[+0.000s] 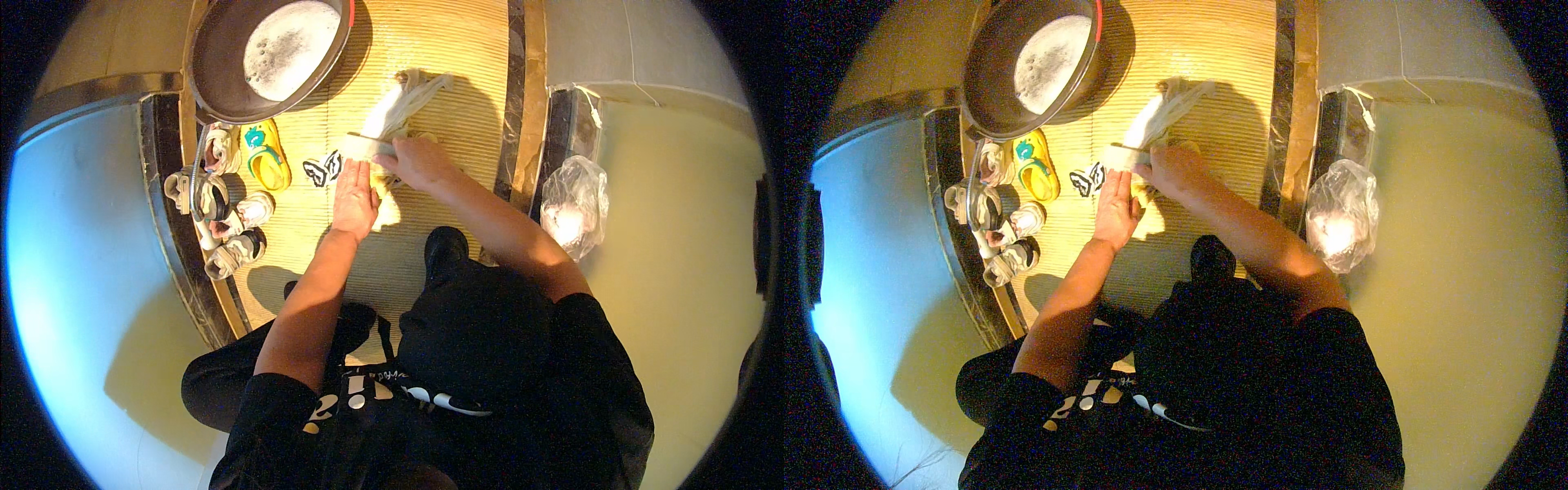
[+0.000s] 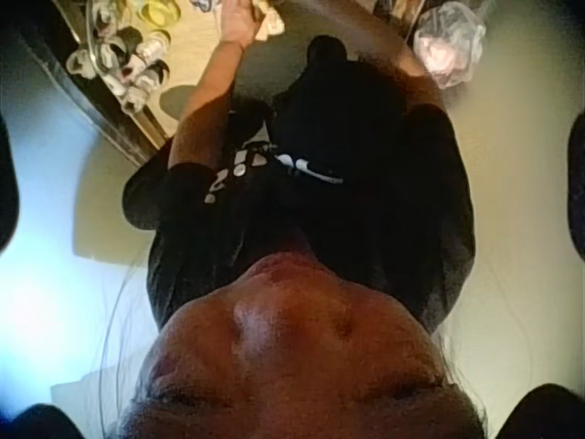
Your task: The person sits on a floor mat and hand-washes a white cloth in a basin of soapy water. They then scrub the cloth with a brush on the mat and rinse it using a handheld shower head. Finally, they scrub a pair of white sneakers with the brush.
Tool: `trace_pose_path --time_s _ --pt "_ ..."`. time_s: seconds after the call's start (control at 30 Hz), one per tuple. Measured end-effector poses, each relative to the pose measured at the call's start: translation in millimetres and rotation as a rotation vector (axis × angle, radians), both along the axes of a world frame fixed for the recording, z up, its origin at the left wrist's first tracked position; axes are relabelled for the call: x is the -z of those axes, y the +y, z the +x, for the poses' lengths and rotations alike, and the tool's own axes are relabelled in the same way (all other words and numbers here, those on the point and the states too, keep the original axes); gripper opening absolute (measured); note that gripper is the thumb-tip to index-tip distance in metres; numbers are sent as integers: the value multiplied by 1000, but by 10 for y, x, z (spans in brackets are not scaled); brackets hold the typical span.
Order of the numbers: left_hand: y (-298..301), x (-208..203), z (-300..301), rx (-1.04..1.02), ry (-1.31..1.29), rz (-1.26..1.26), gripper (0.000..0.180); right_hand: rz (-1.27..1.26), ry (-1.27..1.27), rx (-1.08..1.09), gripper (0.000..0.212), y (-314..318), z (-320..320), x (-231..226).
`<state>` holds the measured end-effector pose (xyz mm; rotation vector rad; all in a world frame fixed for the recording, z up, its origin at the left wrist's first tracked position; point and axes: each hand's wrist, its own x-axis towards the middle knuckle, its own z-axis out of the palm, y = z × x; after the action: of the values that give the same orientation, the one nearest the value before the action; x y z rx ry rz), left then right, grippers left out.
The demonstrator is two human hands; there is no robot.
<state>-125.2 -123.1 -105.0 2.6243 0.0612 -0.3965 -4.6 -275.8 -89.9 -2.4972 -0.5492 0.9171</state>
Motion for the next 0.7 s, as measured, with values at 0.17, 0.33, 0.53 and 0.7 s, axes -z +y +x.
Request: trace_pose_path --time_s 0.17,0.33,0.53,0.7 --pt "48 -94 57 17 -54 -122 62 -10 -190 127 52 -411 602 112" --pt "44 -39 84 17 -9 -117 65 -106 -180 375 49 -806 1062 101" --pt "70 11 31 -11 23 -110 66 15 -78 -107 45 -98 228 -138" --pt "24 -91 97 -17 2 -108 66 -8 -240 298 45 -800 809 381"
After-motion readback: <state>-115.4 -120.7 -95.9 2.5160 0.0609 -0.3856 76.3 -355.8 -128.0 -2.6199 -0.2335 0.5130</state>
